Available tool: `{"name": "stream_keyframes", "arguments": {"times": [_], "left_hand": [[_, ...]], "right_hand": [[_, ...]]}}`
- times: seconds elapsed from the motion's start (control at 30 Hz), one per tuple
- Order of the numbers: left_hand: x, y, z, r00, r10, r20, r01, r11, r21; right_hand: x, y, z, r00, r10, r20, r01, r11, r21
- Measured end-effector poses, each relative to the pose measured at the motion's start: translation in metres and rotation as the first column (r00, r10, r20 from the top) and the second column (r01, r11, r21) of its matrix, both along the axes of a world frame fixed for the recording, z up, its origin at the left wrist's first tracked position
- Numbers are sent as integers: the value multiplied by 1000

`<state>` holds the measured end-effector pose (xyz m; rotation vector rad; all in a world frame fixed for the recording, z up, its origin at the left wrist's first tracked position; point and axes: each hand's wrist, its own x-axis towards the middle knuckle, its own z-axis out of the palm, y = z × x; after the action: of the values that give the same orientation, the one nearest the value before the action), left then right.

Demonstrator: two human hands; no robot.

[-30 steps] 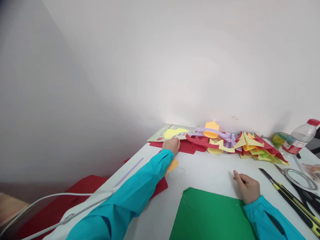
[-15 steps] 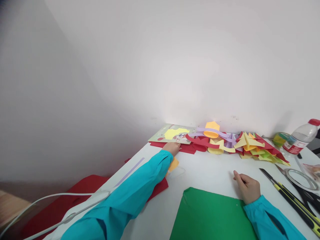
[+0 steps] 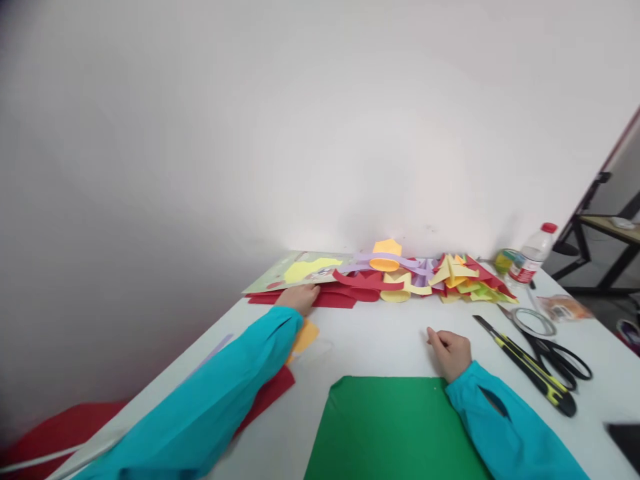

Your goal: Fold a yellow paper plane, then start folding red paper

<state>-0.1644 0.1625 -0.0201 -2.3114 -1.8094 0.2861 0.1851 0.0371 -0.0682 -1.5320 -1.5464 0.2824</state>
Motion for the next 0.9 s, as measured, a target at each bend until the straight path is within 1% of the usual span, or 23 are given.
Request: {"name": "stream_keyframes", "arguments": {"times": [0.1, 0.23, 0.33, 0.53, 0.8, 0.9], "left_hand": [[1, 1, -1, 1000, 8, -13, -8, 1000, -27], [1, 2, -4, 999, 32, -20, -33, 998, -53], [0, 3, -2, 999, 45, -16, -46, 997, -56], [-8, 4, 5, 998, 61, 24, -61, 998, 3], [-8, 4, 5, 982, 132, 135, -144, 986, 80], [-7, 6, 6, 977, 138, 161, -156, 982, 103]], "right_hand": [[0, 2, 1, 1000, 25, 9, -25, 1000, -11], [1, 3, 1, 999, 26, 19, -25, 1000, -7], [1, 2, 0, 1000, 25, 9, -25, 1000, 0], [0, 1, -2, 1000, 9, 2, -9, 1000, -8], [1, 0, -1, 999, -28, -16, 27, 999, -25], [2, 0, -1, 999, -28, -23, 27, 999, -42]]}}
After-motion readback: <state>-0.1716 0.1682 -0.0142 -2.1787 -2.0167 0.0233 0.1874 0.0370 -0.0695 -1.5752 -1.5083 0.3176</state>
